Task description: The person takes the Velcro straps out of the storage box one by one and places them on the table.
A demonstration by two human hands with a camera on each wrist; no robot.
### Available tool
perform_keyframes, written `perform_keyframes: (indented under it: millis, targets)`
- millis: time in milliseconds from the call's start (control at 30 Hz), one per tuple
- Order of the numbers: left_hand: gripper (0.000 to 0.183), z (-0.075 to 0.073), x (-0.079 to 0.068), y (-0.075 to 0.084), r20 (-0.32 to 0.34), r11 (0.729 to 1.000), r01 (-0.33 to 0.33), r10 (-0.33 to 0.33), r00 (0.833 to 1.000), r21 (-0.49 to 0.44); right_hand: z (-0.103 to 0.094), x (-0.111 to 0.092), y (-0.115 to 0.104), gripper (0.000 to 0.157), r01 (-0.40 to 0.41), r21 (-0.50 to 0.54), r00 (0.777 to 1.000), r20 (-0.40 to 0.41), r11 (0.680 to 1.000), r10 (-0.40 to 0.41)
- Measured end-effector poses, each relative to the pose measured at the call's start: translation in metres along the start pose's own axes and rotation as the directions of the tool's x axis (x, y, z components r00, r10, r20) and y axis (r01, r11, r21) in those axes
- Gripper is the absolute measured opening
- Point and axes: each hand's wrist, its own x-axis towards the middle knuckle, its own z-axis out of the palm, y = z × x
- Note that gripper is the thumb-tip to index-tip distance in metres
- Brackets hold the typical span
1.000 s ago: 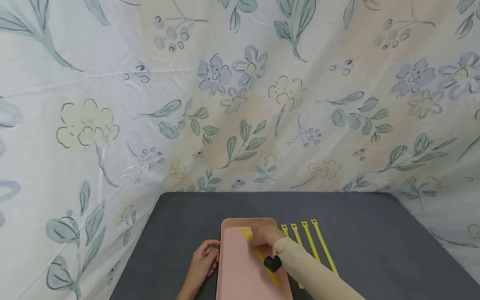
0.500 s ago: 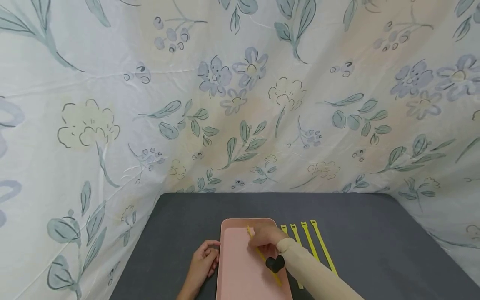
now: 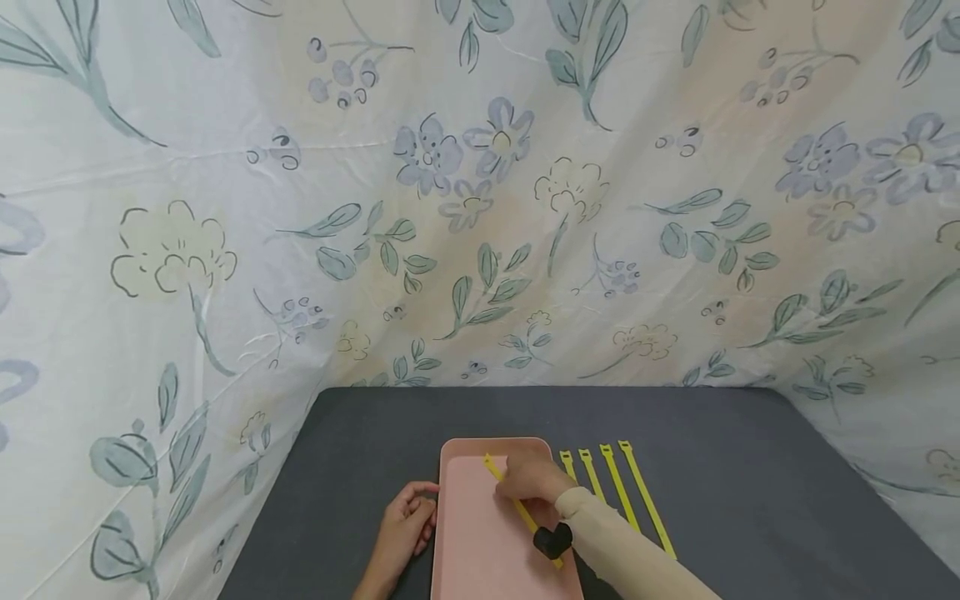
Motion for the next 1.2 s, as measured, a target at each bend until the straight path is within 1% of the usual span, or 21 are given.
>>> perform_keyframes:
  millis: [67,200,300,467,600,667,867,967,1067,1200]
  targets:
    - [0.032,0.000,0.000,0.000,0.001,1.000,-0.004,0.004,1.000,0.005,-0.001,0.000,0.003,0.035,0.047,0.057,0.999,0.018,0.997,-0.048]
    - [0.033,0.001,-0.001,0.000,0.002,1.000,-0.002,0.002,1.000,0.000,-0.004,0.002,0.008,0.028,0.174,0.142,0.985,-0.011,0.974,-0.174]
    - [0.033,0.001,0.000,-0.001,0.004,1.000,0.009,-0.009,1.000,-0.005,-0.003,0.003,0.011,0.027,0.207,0.189,0.978,-0.020,0.960,-0.207]
    - [0.034,0.000,0.000,0.000,0.006,1.000,0.027,-0.026,1.000,-0.012,-0.003,0.001,0.011,0.013,0.184,0.289,0.981,0.011,0.939,-0.195]
    - [0.034,0.000,0.001,0.001,0.005,1.000,0.024,-0.024,1.000,-0.018,-0.007,-0.003,0.003,0.013,0.151,0.398,0.983,0.036,0.905,-0.179]
    - [0.033,-0.001,0.001,0.001,0.005,1.000,0.023,-0.022,1.000,-0.018,-0.012,-0.006,-0.003,0.014,0.146,0.432,0.983,0.039,0.890,-0.180]
    - [0.033,0.000,0.001,0.002,0.005,1.000,0.025,-0.024,1.000,-0.011,-0.029,-0.010,-0.017,0.024,0.161,0.469,0.980,0.030,0.869,-0.198]
    - [0.034,-0.001,0.001,0.003,0.005,1.000,0.022,-0.022,1.000,-0.014,-0.038,-0.010,-0.022,0.026,0.172,0.483,0.979,0.015,0.859,-0.204]
    - [0.034,-0.001,0.001,0.003,0.008,1.000,0.019,-0.019,1.000,-0.019,-0.045,-0.010,-0.025,0.026,0.189,0.481,0.977,-0.008,0.856,-0.211]
    - [0.033,-0.001,0.001,0.003,0.007,1.000,0.020,-0.019,1.000,-0.021,-0.055,-0.011,-0.028,0.023,0.190,0.486,0.980,-0.034,0.853,-0.198]
